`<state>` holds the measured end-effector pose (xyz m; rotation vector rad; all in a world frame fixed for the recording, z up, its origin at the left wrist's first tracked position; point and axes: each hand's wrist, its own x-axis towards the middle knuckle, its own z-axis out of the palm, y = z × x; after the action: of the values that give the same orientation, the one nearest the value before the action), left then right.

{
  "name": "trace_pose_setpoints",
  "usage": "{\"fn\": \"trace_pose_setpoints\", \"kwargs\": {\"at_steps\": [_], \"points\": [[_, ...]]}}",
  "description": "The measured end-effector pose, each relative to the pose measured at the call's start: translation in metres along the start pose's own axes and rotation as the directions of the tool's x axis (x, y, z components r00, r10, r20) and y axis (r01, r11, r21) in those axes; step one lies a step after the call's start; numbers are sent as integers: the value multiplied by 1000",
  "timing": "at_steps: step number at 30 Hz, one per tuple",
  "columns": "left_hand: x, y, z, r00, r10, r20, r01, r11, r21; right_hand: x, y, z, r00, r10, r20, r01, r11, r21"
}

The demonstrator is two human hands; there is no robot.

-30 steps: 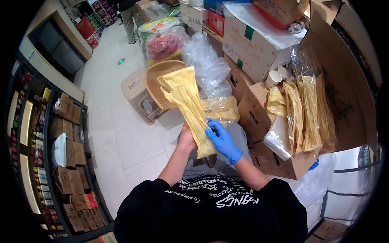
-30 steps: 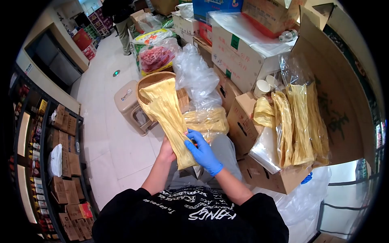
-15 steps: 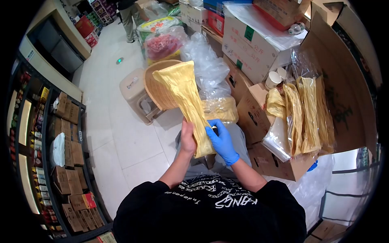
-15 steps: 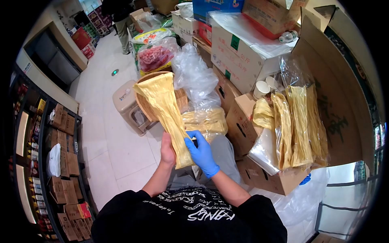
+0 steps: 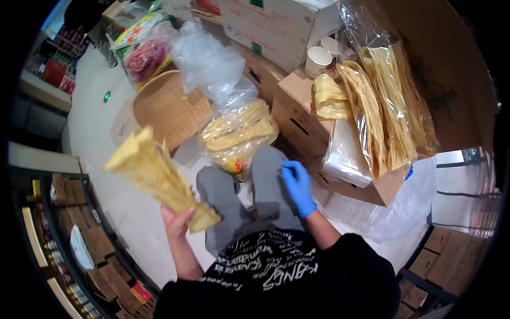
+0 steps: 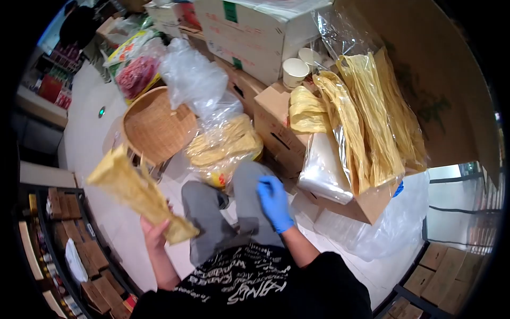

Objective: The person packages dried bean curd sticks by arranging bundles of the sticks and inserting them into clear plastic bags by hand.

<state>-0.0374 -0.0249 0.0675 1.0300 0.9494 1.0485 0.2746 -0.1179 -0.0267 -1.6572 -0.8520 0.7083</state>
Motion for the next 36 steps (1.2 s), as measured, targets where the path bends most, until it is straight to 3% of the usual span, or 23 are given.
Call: {"fn": "trace_pose_setpoints", "kwargs": {"at_steps": [2, 4, 5, 7, 8, 10, 12, 14, 15, 16, 17, 18, 20, 23, 24, 25, 28, 29, 30, 31, 32, 34, 36], "points": [[-7, -8, -15, 993, -121, 7, 121, 992, 35, 12, 59, -21, 935, 294, -200, -314, 947, -73], [-11, -28, -23, 986, -165, -23, 164, 985, -46, 18, 212, -29, 956, 190, -225, -247, 933, -263], [-13, -38, -29, 977, -212, -36, 208, 974, -93, 23, 249, -21, 950, 209, -233, -269, 926, -265], [-11, -55, -37, 958, -280, -62, 267, 950, -162, 41, 302, -4, 913, 384, -136, -380, 681, -626], [-15, -62, -36, 947, -312, -81, 292, 937, -190, 47, 324, -2, 903, 403, -148, -400, 667, -628], [-18, -63, -30, 912, -366, -185, 317, 915, -248, 57, 359, 19, 770, 627, -114, -551, 565, -614], [-22, -78, -59, 923, -375, -91, 340, 901, -268, 68, 390, 32, 751, 646, -136, -563, 518, -644], [-26, -95, -67, 935, -315, -165, 256, 919, -301, 87, 417, 47, 741, 655, -148, -556, 475, -682], [-26, -98, -70, 928, -329, -176, 280, 926, -254, 96, 430, 55, 658, 734, -170, -700, 512, -497], [-35, -113, -95, 958, -278, -72, 263, 950, -169, 101, 443, 60, 609, 775, -169, -760, 510, -403], [-26, -121, -97, 953, -291, -82, 273, 945, -180, 104, 458, 65, 559, 812, -168, -813, 496, -307], [-17, -121, -94, 950, -307, 45, 300, 870, -392, 101, 480, 66, 757, 648, -85, -613, 661, -433], [0, -123, -96, 930, -275, 244, 368, 722, -586, 93, 521, 65, 890, 454, 37, -367, 762, -534], [5, -123, -96, 921, -252, 298, 386, 706, -593, 84, 575, 64, 757, 652, -51, -589, 646, -486], [-6, -122, -95, 941, -306, 143, 331, 752, -570, 84, 587, 64, 705, 705, -78, -652, 602, -462], [-10, -118, -89, 940, -340, -15, 279, 797, -536, 94, 565, 66, 652, 751, -103, -709, 556, -433], [5, -111, -67, 969, -245, -35, 198, 851, -486, 126, 425, 51, 769, 628, -121, -507, 483, -714], [0, -110, -66, 949, -300, -96, 195, 802, -565, 117, 401, 41, 727, 680, -88, -658, 654, -373], [-6, -116, -68, 952, -278, -128, 160, 808, -567, 101, 382, 29, 695, 718, -25, -718, 696, 29], [-8, -113, -61, 953, -275, -123, 155, 798, -583, 85, 362, 14, 684, 727, 57, -676, 603, 424], [-6, -111, -57, 960, -257, -114, 141, 791, -595, 84, 333, 7, 705, 693, 148, -538, 388, 748], [-19, -115, -56, 951, -269, -155, 153, 839, -522, 74, 177, 1, 662, 748, 41, -540, 438, 719], [-25, -111, -49, 965, -260, -36, 221, 878, -424, 41, 98, -4, 751, 655, 85, -436, 394, 810]]}}
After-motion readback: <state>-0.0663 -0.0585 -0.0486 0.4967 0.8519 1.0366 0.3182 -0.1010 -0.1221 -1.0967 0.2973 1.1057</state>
